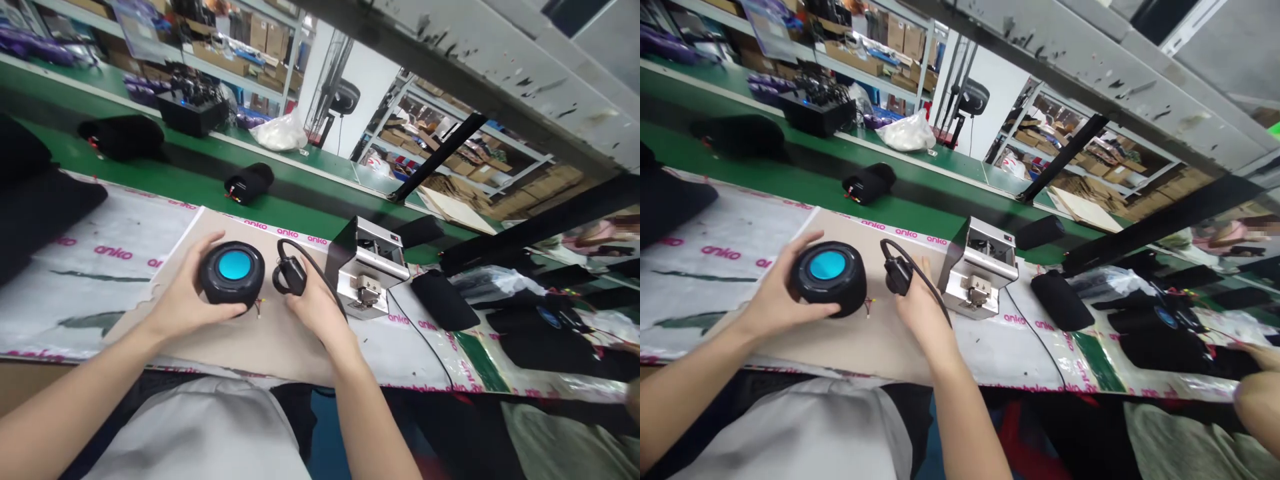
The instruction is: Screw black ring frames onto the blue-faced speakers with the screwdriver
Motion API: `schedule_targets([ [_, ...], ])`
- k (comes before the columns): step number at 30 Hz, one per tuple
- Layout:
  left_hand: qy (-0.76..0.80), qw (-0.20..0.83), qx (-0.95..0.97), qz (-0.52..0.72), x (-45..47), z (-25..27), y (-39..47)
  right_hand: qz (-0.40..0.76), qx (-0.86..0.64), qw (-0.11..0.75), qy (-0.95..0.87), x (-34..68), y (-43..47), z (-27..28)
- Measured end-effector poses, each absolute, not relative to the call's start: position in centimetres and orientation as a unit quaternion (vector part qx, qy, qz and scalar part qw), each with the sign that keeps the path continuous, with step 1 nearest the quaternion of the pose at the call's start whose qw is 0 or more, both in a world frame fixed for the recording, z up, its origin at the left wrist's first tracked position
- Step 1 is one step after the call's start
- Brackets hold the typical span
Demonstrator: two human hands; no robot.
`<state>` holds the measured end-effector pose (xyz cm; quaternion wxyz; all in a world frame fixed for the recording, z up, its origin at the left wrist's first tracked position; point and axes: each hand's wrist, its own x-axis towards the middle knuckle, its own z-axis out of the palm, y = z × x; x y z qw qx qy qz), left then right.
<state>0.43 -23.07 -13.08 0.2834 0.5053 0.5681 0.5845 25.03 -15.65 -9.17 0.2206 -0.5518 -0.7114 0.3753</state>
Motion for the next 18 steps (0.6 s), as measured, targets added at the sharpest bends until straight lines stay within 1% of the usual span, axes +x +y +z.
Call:
schedule_targets([
  [5,0.573,0.309,0.536,0.537,0.8,-12.4,-24.3,0.35,-0.586,0.15,-0.716,23.4,-13.8,-10.7],
  [10,0.561,0.306,0.597,0.484,-0.4,-11.4,-24.3,0.334,-0.607,0.134,-0.709,23.5,-15.4,-10.7],
  [13,0.549,0.276,0.639,0.463,-0.9,-11.1,-23.9,0.343,-0.603,0.142,-0.706,23.8,-16.4,-10.6],
  [18,0.501,0.191,0.708,0.46,-1.6,-11.5,-23.5,0.382,-0.586,0.135,-0.702,24.1,-15.8,-10.7],
])
